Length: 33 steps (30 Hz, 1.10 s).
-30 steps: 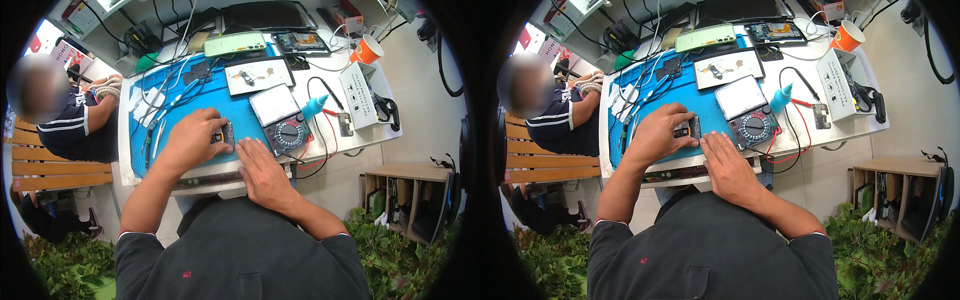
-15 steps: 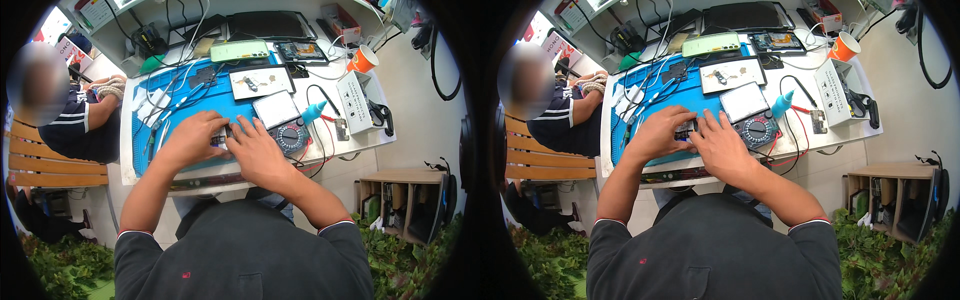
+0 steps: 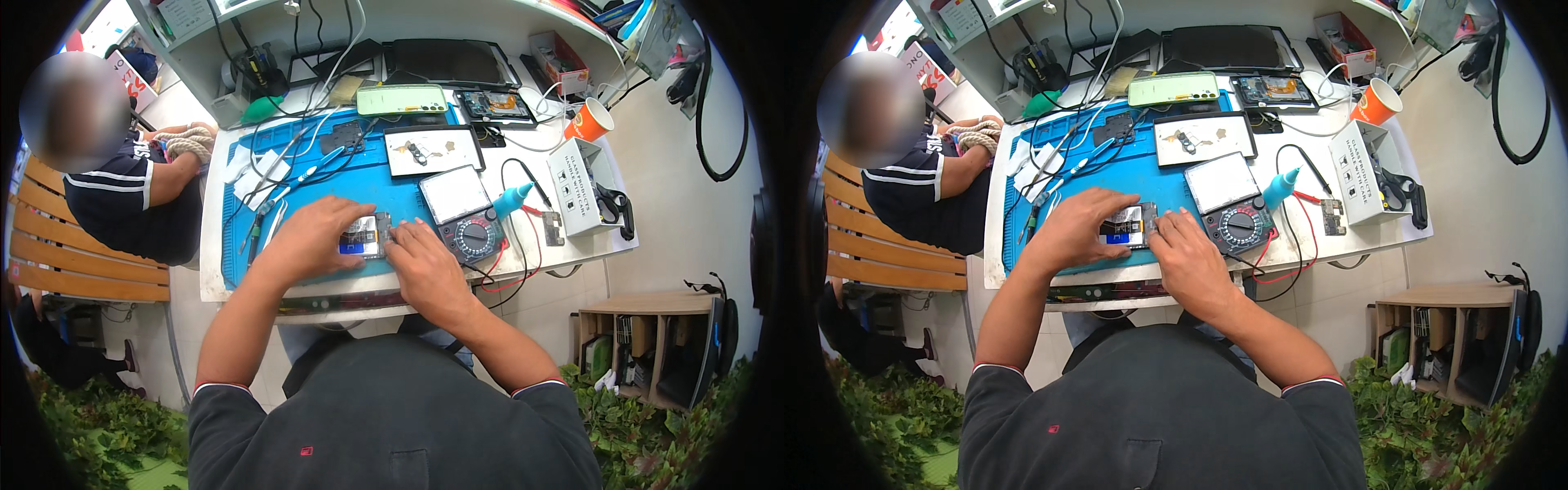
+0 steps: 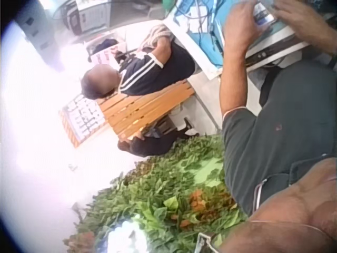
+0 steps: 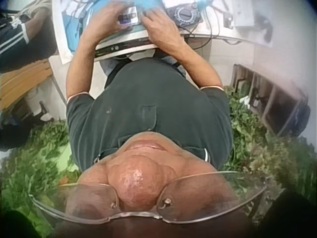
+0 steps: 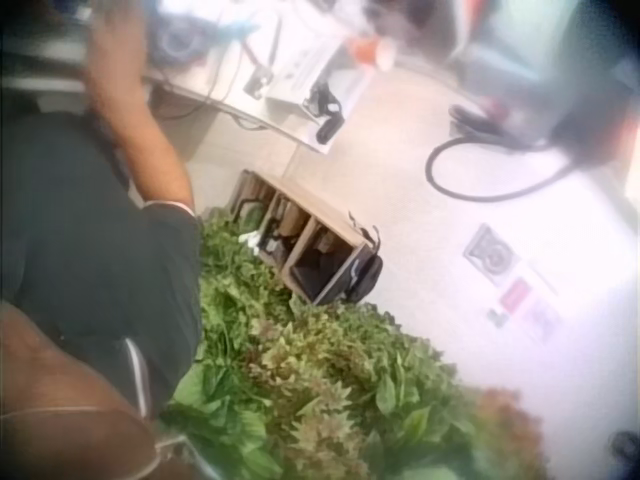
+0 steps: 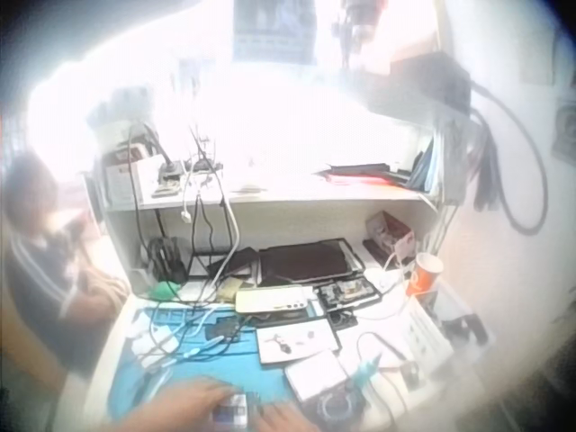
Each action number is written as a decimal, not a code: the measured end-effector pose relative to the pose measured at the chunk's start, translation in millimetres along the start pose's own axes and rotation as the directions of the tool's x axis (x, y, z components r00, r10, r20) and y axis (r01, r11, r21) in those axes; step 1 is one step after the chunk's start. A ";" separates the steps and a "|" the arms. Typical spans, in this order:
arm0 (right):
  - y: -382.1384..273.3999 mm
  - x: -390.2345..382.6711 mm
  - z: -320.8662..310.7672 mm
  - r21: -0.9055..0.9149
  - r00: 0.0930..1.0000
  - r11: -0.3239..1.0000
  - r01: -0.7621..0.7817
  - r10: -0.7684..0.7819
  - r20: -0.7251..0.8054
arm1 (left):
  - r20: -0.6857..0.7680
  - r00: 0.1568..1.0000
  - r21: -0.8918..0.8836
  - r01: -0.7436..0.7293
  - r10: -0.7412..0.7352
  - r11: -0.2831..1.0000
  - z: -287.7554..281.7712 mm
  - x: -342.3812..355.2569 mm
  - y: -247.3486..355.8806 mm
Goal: The person works on the internal components of a disassembled mobile phone, using a small tool to press on connectors and cables.
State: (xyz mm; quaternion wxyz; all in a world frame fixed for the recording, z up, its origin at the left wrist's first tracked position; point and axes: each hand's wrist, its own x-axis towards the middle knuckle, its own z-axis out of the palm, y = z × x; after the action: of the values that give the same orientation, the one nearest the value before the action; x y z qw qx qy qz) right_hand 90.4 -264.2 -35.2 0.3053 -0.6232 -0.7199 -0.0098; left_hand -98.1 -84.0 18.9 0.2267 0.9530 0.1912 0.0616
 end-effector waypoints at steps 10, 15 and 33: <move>-3.6 5.3 18.3 0.055 0.998 0.998 0.042 -0.039 -0.053 | -0.047 0.998 -0.061 -0.047 0.045 0.997 -7.7 -8.1 -22.9; -2.5 -0.2 20.2 0.080 0.997 0.996 0.048 -0.043 -0.062 | -0.046 0.991 0.011 -0.127 0.128 0.992 -2.7 -6.6 -17.5; 11.5 25.7 18.5 -0.056 0.999 0.998 0.029 -0.029 0.014 | -0.028 0.999 0.049 0.027 -0.025 0.998 7.2 8.3 4.3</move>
State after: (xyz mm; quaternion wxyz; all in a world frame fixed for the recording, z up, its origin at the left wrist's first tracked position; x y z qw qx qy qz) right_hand 91.9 -231.4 -42.9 0.2825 -0.6211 -0.7304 -0.0304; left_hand -87.5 -87.2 14.8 0.2012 0.9548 0.2083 0.0671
